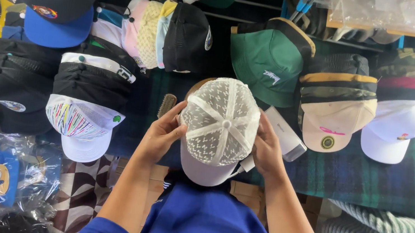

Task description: Cleaning various baseball caps using a small brush and a hair dryer while they are mounted on a hat block.

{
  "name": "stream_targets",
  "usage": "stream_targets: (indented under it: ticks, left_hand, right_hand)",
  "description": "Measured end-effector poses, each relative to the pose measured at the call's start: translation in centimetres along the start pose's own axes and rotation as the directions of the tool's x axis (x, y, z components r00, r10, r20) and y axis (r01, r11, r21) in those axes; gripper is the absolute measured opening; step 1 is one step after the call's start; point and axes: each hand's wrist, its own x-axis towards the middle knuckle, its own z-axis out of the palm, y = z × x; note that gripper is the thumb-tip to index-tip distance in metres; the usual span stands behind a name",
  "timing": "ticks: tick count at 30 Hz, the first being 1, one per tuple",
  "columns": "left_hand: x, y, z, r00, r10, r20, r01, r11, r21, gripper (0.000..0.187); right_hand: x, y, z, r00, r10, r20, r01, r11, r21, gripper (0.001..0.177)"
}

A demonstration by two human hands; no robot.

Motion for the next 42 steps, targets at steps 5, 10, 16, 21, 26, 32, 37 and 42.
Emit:
stream_targets:
  ticks: [5,10,16,21,26,32,37,42]
  left_hand:
    - [-0.1,0.4,-1.5,0.989,-0.066,0.133,0.075,0.995,-0.066,0.074]
    - [-0.4,1.5,-2.0,0.982,-0.087,0.170,0.104,0.991,-0.088,0.080]
    - [-0.5,1.5,-3.6,0.996,-0.003,0.085,-0.004,0.997,0.081,0.028]
    - [-1.1,2.9,-5.7,0.933,0.024,0.358,-0.061,0.994,0.092,0.016]
    - [-2.8,0.3,-6.6,0.857,-0.173,0.486,0.224,0.973,-0.048,0.015]
    - [-0.6,-6.7,-7.6,0.942,-0.306,0.135,0.321,0.941,-0.105,0.010]
    - [1.3,-9.2,-6.0,0.918,-0.394,-0.041,0.378,0.902,-0.207,0.016]
    - [1.7,-9.3,-4.3,0.919,-0.374,-0.123,0.295,0.861,-0.415,0.017]
  right_hand:
    - [-1.2,3.8,-4.7,0.995,0.053,-0.089,-0.037,0.984,0.173,0.065]
    - [-3.2,-0.8,-0.2,0.996,0.079,0.028,-0.084,0.935,0.345,0.072]
    - [-4.5,0.7,-2.7,0.997,-0.032,0.069,0.018,0.981,0.192,0.075]
    - [-5.3,-0.9,-1.5,0.970,-0.127,0.206,0.132,0.991,-0.007,0.007]
    - [-8.2,-1.8,-0.3,0.948,0.115,0.295,-0.135,0.990,0.049,0.019]
    - [-4.3,4.5,-2.4,0.964,0.180,-0.194,-0.190,0.981,-0.033,0.017]
    - [0.2,7.2,-2.6,0.915,0.165,-0.368,-0.204,0.977,-0.070,0.019]
    - [0.2,6.5,-3.1,0.943,0.113,-0.312,-0.095,0.993,0.073,0.016]
